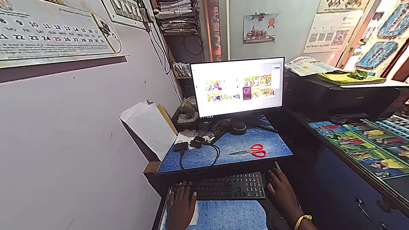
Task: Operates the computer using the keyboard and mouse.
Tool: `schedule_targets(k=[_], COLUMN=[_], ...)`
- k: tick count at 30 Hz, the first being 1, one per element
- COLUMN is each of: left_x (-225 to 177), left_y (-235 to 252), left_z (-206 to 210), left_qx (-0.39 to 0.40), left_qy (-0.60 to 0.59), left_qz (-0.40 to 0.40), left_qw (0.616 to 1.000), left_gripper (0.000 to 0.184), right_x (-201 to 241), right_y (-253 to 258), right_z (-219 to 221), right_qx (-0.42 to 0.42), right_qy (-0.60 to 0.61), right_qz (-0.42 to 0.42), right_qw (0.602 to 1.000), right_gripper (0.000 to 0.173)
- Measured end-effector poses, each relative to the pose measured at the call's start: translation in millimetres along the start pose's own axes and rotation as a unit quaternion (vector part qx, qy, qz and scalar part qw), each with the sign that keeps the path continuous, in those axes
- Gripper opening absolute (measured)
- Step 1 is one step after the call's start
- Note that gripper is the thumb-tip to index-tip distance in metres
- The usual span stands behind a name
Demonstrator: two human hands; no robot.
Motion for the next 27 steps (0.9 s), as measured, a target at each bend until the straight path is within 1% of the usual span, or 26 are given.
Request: schedule_targets(k=[8, 13, 17, 21, 24, 27], left_x=[-0.6, -0.9, 1.6, 11.2, 15.3, 14.6], left_y=[-0.1, 1.2, 0.2, -5.0, -8.2, -9.0], left_z=[-1.9, -2.2, -4.9, -17.3, -25.3, -26.0], left_qx=[-0.002, 0.014, -0.004, -0.048, -0.069, -0.065], left_qy=[0.001, -0.001, 0.003, -0.029, -0.049, -0.042], left_qz=[0.000, -0.004, -0.010, -0.066, -0.102, -0.115], left_qw=[1.000, 1.000, 1.000, 0.996, 0.991, 0.990], left_gripper=[0.066, 0.067, 0.067, 0.067, 0.063, 0.062], right_x=[1.1, 0.6, 0.4, 1.6, 2.1, 0.0], right_y=[-0.3, 0.9, 0.4, 0.9, 1.0, 0.9], right_z=[-1.9, -0.8, -0.5, -1.7, -4.1, -6.5], right_qx=[0.003, 0.013, 0.030, 0.031, 0.025, 0.020], right_qy=[0.003, 0.009, 0.009, 0.010, 0.012, 0.014], right_qz=[0.002, 0.007, 0.018, 0.017, 0.023, 0.033], right_qw=[1.000, 1.000, 0.999, 0.999, 0.999, 0.999], right_gripper=[0.049, 0.049, 0.049, 0.049, 0.053, 0.057])
Point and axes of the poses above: each hand's wrist, its own y-axis towards the middle knuckle, its own z-axis out of the palm, x = y × z, the point moved 9 cm from there along y, towards the middle knuckle, and after that the axes turned 11 degrees about x, right-handed, at the moved point
